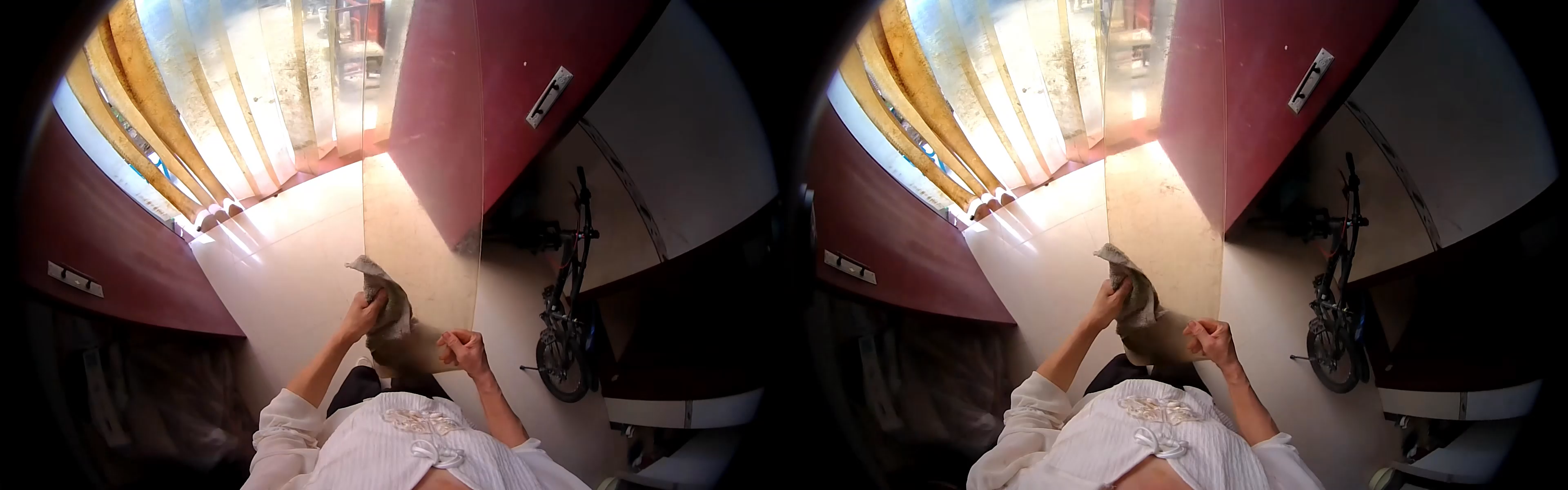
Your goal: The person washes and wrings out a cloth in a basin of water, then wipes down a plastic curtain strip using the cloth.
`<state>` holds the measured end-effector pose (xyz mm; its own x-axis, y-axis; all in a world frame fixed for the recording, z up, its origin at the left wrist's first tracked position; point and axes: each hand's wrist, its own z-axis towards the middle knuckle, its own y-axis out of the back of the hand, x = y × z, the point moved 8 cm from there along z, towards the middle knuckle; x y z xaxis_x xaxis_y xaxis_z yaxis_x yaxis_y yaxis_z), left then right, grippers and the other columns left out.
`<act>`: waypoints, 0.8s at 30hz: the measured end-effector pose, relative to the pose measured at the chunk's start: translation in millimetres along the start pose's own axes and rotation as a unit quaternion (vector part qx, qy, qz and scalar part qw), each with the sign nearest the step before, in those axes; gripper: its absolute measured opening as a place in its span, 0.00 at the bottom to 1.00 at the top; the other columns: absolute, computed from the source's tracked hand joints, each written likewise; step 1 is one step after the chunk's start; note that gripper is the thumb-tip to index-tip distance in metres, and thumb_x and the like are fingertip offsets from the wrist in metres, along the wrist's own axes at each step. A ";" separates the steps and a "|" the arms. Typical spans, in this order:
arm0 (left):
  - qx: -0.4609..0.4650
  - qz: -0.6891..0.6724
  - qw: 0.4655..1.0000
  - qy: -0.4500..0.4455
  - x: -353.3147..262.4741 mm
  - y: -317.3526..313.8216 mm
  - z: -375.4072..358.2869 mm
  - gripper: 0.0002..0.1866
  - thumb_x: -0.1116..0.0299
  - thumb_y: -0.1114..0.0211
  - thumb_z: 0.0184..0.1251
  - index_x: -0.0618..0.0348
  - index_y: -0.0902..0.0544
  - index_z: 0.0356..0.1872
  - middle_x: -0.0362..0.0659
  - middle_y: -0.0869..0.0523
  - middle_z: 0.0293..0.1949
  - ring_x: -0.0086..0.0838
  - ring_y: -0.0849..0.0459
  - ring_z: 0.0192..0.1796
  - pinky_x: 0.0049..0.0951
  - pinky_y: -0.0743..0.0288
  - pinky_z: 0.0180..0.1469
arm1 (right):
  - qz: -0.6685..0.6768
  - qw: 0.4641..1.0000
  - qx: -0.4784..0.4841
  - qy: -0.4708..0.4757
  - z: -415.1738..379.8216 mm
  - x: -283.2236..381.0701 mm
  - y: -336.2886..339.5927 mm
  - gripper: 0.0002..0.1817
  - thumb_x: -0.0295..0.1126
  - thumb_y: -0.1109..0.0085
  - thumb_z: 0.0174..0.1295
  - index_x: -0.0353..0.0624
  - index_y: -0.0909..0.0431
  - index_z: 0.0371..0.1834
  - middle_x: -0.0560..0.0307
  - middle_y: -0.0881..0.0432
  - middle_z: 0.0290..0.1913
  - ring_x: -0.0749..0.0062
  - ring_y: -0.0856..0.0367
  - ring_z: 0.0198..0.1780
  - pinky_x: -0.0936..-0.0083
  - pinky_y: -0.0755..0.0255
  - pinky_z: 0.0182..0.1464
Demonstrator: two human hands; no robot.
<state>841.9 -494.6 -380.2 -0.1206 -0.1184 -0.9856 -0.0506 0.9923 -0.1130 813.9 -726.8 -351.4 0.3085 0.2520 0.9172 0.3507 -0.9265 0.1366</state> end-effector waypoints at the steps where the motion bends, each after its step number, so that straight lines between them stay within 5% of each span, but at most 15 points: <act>1: 0.015 0.022 0.999 0.032 30.0 1.2 -7.6 0.17 0.60 0.47 0.71 0.68 0.23 0.33 0.35 0.24 0.25 0.18 0.30 0.31 0.26 0.30 0.34 | -0.009 1.000 0.006 -0.007 2.0 -0.2 -1.7 0.15 0.39 0.46 0.65 0.39 0.19 0.28 0.58 0.20 0.16 0.82 0.25 0.15 0.87 0.36 0.17; 5: 0.038 0.064 0.997 0.037 84.7 -4.0 -48.8 0.14 0.64 0.47 0.69 0.67 0.22 0.37 0.38 0.20 0.30 0.22 0.27 0.35 0.29 0.30 0.39 | 0.037 0.996 -0.014 0.084 15.2 7.7 -5.3 0.15 0.37 0.47 0.65 0.37 0.19 0.29 0.57 0.19 0.18 0.81 0.24 0.18 0.85 0.32 0.20; 8: 0.115 0.038 0.987 0.102 35.6 -0.8 -41.3 0.12 0.66 0.47 0.68 0.66 0.21 0.37 0.37 0.20 0.30 0.22 0.26 0.36 0.29 0.29 0.40 | 0.040 0.997 -0.011 0.066 16.1 18.9 -5.6 0.15 0.36 0.48 0.66 0.36 0.19 0.29 0.56 0.18 0.20 0.81 0.23 0.19 0.84 0.29 0.23; 9: 0.078 0.021 0.997 -0.021 14.5 6.8 -26.2 0.12 0.67 0.48 0.68 0.66 0.22 0.37 0.36 0.21 0.28 0.20 0.26 0.36 0.27 0.29 0.40 | 0.028 0.998 0.001 0.063 13.8 22.5 -5.7 0.15 0.36 0.49 0.66 0.36 0.20 0.29 0.56 0.18 0.20 0.81 0.23 0.19 0.84 0.29 0.23; 11: 0.052 -0.116 0.989 0.070 -8.6 20.3 8.8 0.11 0.67 0.49 0.68 0.64 0.23 0.34 0.34 0.23 0.27 0.16 0.26 0.34 0.21 0.30 0.33 | 0.017 0.998 0.015 0.063 11.3 25.5 -7.3 0.15 0.36 0.49 0.66 0.36 0.20 0.28 0.56 0.18 0.20 0.81 0.23 0.19 0.85 0.28 0.24; 13: 0.049 -0.117 0.992 0.027 -53.8 31.4 64.6 0.13 0.64 0.50 0.69 0.62 0.23 0.31 0.34 0.23 0.28 0.16 0.25 0.31 0.21 0.29 0.31 | -0.003 0.998 0.032 0.051 8.9 22.2 -8.2 0.15 0.35 0.50 0.67 0.37 0.21 0.28 0.56 0.18 0.20 0.81 0.22 0.19 0.85 0.28 0.24; 15: 0.041 -0.137 0.989 0.042 -131.3 18.4 93.7 0.13 0.63 0.50 0.68 0.62 0.23 0.39 0.36 0.22 0.31 0.17 0.24 0.32 0.21 0.28 0.33 | 0.039 0.993 0.088 0.063 2.9 19.0 -16.5 0.14 0.34 0.50 0.67 0.36 0.21 0.28 0.57 0.18 0.20 0.82 0.23 0.19 0.85 0.28 0.24; 18: -0.031 -0.102 0.994 -0.034 -201.2 26.6 165.8 0.12 0.63 0.48 0.67 0.61 0.25 0.42 0.40 0.22 0.38 0.22 0.24 0.42 0.25 0.26 0.40 | 0.057 0.991 0.108 0.045 -3.0 3.8 -16.0 0.14 0.34 0.50 0.67 0.36 0.21 0.28 0.58 0.19 0.19 0.83 0.24 0.19 0.84 0.29 0.23; 22: 0.044 -0.116 0.971 -0.202 -278.9 32.0 211.0 0.14 0.62 0.49 0.70 0.66 0.24 0.38 0.44 0.18 0.30 0.28 0.18 0.28 0.27 0.20 0.29 | 0.028 0.996 0.081 0.025 -11.0 11.9 -11.7 0.15 0.36 0.49 0.67 0.37 0.20 0.28 0.59 0.19 0.20 0.82 0.22 0.20 0.84 0.29 0.23; 24: 0.044 -0.116 0.981 -0.152 -253.3 22.2 197.2 0.16 0.61 0.50 0.71 0.67 0.24 0.37 0.44 0.18 0.29 0.26 0.18 0.28 0.27 0.20 0.30 | 0.059 0.995 0.073 0.029 -5.9 7.2 -13.1 0.17 0.39 0.49 0.67 0.37 0.20 0.29 0.58 0.18 0.20 0.81 0.22 0.21 0.84 0.29 0.23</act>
<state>1066.9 -435.4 -157.8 0.1865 -0.3381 -0.9224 0.0461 0.9409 -0.3355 806.2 -714.4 -344.4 0.3050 0.1236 0.9443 0.4418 -0.8968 -0.0253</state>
